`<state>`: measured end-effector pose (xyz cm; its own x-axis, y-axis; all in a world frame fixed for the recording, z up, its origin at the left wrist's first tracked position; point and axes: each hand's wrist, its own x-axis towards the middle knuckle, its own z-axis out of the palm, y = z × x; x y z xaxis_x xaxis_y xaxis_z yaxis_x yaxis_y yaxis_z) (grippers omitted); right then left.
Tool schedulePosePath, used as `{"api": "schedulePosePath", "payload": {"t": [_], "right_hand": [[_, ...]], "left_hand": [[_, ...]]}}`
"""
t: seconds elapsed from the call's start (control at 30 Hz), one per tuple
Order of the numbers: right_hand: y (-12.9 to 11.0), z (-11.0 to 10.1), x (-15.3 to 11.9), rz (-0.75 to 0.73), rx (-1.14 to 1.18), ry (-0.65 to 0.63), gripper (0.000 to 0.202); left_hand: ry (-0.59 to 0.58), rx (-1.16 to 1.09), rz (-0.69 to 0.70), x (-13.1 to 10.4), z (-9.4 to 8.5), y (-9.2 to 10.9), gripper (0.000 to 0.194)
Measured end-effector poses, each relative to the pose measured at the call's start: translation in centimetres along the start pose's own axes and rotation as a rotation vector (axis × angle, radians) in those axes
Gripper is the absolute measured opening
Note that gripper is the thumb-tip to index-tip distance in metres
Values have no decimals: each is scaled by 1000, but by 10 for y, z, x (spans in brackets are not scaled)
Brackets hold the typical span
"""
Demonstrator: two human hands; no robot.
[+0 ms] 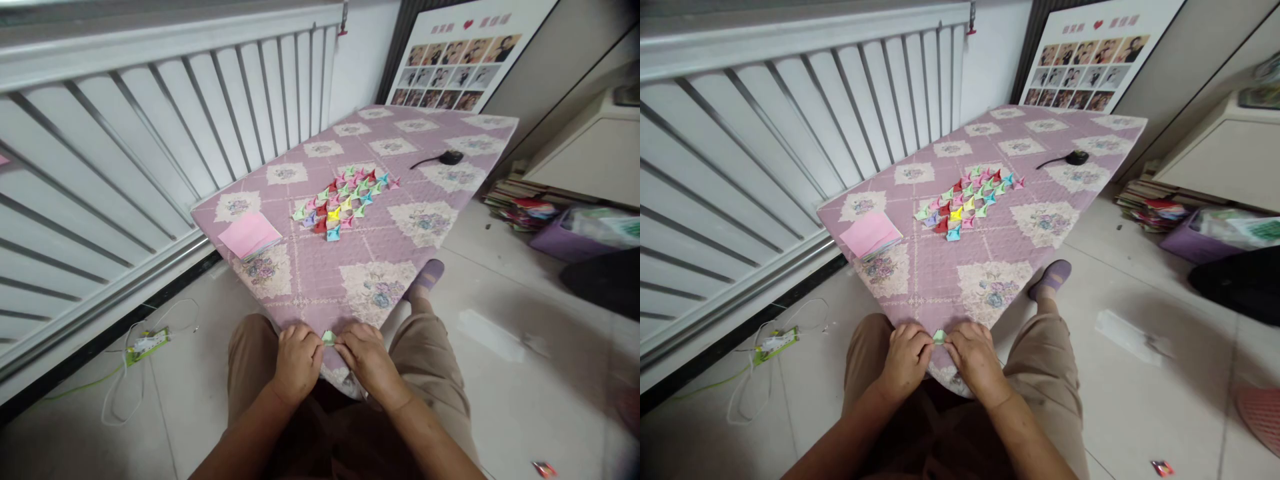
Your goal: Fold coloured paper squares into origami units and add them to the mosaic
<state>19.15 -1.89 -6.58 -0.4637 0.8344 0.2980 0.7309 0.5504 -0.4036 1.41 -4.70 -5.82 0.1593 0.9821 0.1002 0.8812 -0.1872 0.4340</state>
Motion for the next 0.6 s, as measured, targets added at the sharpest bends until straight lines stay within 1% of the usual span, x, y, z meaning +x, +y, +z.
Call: {"api": "schedulePosePath", "payload": {"t": [0.13,0.27,0.47,0.6], "right_hand": [[-3,1,4,104,-29,-10,23],[-5,-1,7,179,-38,2,24],[-7,-3,9,233,-51,-4,26],[-7,-2,12,253,-66,1,27]], "left_hand": [[-32,13,-66,5,-3,3,12],[-80,17,-84,12,-7,5,13],[-143,81,-86,21,-12,7,17],[-211,70,-102,28,-14,4,18]]}}
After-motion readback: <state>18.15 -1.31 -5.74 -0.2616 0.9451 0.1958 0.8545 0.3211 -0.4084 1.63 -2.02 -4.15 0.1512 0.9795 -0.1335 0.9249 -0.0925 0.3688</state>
